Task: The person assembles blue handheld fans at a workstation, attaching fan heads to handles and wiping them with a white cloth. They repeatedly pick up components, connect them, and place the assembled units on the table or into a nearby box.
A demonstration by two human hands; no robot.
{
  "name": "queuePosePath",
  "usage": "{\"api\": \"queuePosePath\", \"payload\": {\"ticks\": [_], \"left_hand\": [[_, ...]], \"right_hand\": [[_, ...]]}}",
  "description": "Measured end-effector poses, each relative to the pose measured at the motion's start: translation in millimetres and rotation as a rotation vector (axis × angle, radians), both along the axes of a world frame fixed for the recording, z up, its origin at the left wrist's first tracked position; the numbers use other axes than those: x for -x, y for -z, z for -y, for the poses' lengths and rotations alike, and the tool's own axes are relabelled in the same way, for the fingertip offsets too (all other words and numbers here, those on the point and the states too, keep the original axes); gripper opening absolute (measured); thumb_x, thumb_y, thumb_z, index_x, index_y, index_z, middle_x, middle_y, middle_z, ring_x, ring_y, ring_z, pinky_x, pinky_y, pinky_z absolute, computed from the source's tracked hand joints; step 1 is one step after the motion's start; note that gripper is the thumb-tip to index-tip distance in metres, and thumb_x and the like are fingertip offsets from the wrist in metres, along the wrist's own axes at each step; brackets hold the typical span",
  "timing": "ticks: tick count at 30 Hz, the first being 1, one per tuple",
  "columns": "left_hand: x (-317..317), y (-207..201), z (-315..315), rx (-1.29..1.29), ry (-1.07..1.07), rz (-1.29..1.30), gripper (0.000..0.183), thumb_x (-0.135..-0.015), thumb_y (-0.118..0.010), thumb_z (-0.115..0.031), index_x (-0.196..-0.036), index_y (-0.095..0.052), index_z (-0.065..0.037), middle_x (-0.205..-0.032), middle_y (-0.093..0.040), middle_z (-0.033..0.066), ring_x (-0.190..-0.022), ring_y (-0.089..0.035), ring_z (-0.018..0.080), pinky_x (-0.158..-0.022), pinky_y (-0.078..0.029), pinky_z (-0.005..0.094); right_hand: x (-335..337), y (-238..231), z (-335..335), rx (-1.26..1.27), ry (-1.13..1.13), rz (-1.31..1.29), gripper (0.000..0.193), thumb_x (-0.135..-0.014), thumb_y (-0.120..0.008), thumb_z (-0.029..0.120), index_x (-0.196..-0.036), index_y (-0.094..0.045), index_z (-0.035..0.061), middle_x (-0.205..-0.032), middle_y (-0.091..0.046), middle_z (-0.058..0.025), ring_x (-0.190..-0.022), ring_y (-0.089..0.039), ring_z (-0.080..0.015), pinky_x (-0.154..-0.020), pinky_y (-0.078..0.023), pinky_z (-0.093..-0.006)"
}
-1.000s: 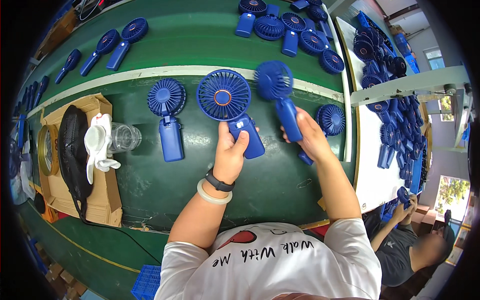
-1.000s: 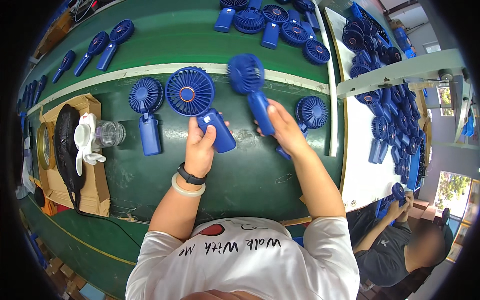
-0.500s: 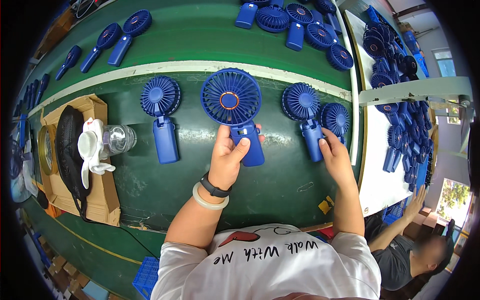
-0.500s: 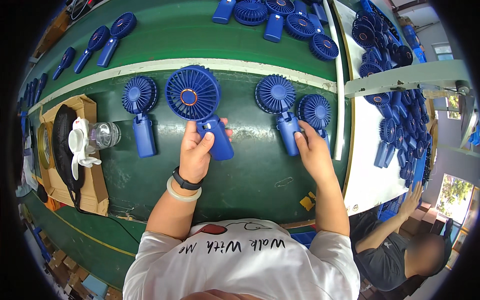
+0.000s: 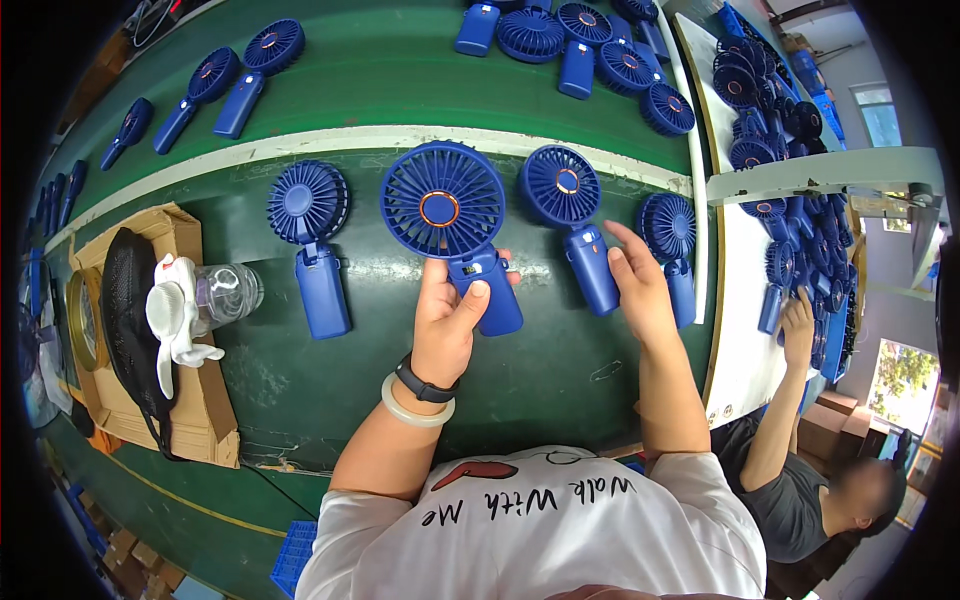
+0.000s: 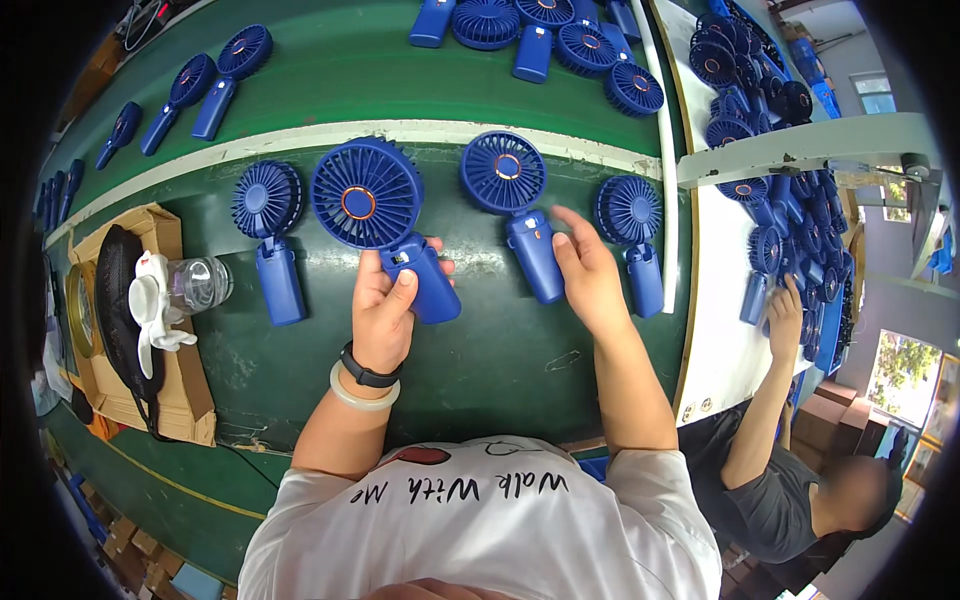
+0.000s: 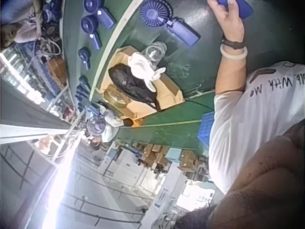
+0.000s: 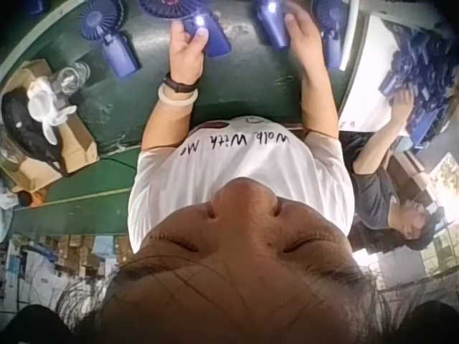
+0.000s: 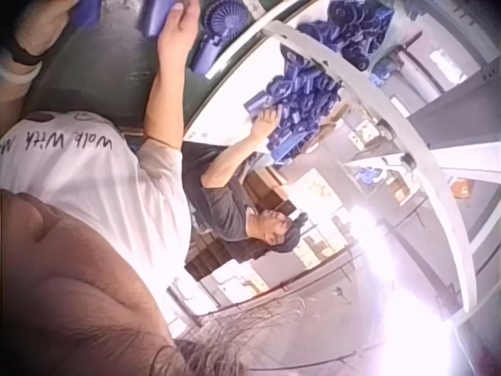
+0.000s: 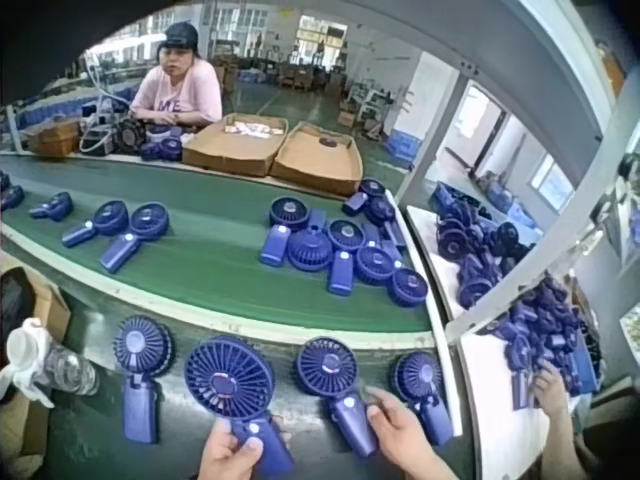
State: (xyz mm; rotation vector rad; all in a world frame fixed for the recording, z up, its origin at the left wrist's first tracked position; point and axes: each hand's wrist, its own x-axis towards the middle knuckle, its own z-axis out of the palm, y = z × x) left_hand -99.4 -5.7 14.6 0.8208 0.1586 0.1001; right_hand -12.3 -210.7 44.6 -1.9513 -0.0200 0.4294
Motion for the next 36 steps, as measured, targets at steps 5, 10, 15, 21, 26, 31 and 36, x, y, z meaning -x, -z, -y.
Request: {"api": "queuePosePath", "payload": {"ticks": [5,10,15,21,26,31,36], "left_hand": [[-0.8,-0.6,-0.9,0.000,-0.007,0.001,0.042,-0.091,-0.052,-0.013,-0.128,-0.034,-0.005,-0.116,-0.053,0.0166,-0.097,-0.060,0.0248,-0.082,-0.051,0.0374],[-1.5,1.4,-5.2,-0.010,0.012,0.016,0.042,-0.091,-0.051,-0.013,-0.129,-0.033,-0.005,-0.118,-0.052,0.0165,-0.096,-0.060,0.0243,-0.081,-0.052,0.0373],[-5.6,-1.1,-4.4,-0.016,-0.121,-0.039,0.044,-0.090,-0.053,-0.009,-0.129,-0.034,-0.008,-0.117,-0.052,0.0144,-0.095,-0.060,0.0227,-0.079,-0.053,0.0377],[-6.0,-3.8,-6.3,-0.012,-0.214,-0.086,0.053,-0.087,-0.056,-0.005,-0.131,-0.030,-0.015,-0.123,-0.045,0.0123,-0.094,-0.058,0.0219,-0.075,-0.054,0.0400],[-12.0,-9.4,-23.3,-0.063,-0.351,-0.104,0.061,-0.085,-0.057,-0.004,-0.136,-0.026,-0.016,-0.132,-0.038,0.0133,-0.092,-0.058,0.0229,-0.074,-0.053,0.0401],[-21.7,-6.2,-57.6,-0.216,-0.607,-0.148,0.035,-0.088,-0.054,-0.003,-0.120,-0.041,-0.008,-0.115,-0.050,0.0072,-0.102,-0.057,0.0241,-0.081,-0.050,0.0386],[-17.0,-12.7,-27.5,-0.057,-0.348,-0.099,0.039,-0.092,-0.051,-0.012,-0.124,-0.029,-0.021,-0.113,-0.051,0.0095,-0.097,-0.059,0.0236,-0.063,-0.057,0.0361]], "right_hand": [[22.9,-0.3,-8.0,0.737,-0.205,0.604,0.060,-0.079,-0.067,0.022,-0.128,-0.042,-0.0003,-0.111,-0.050,-0.0221,-0.100,-0.051,-0.0374,-0.086,-0.043,-0.0410],[-1.5,4.8,-19.4,-0.454,-0.208,-0.087,0.056,-0.086,-0.059,0.031,-0.128,-0.039,-0.0004,-0.107,-0.053,-0.0189,-0.093,-0.056,-0.0299,-0.076,-0.049,-0.0389],[-14.4,7.1,-54.0,-1.519,-0.347,-0.735,0.062,-0.092,-0.045,0.043,-0.140,-0.022,0.0111,-0.105,-0.045,-0.0166,-0.078,-0.051,-0.0241,-0.060,-0.045,-0.0354],[-19.2,22.6,-60.0,-1.424,-0.334,-0.686,0.062,-0.092,-0.038,0.051,-0.139,-0.028,0.0127,-0.104,-0.050,-0.0177,-0.074,-0.052,-0.0238,-0.057,-0.041,-0.0332],[-24.0,28.4,-59.1,-1.382,-0.311,-0.652,0.057,-0.095,-0.031,0.050,-0.130,-0.039,0.0060,-0.102,-0.056,-0.0180,-0.076,-0.056,-0.0238,-0.061,-0.046,-0.0354],[-20.0,36.9,-60.8,-1.212,-0.256,-0.440,0.049,-0.090,-0.051,0.036,-0.128,-0.041,0.0056,-0.104,-0.054,-0.0135,-0.077,-0.055,-0.0218,-0.068,-0.048,-0.0359],[-16.8,21.9,-62.4,-0.962,-0.124,-0.367,0.039,-0.086,-0.061,0.020,-0.118,-0.047,0.0018,-0.104,-0.057,-0.0120,-0.093,-0.061,-0.0237,-0.075,-0.052,-0.0357]]}}
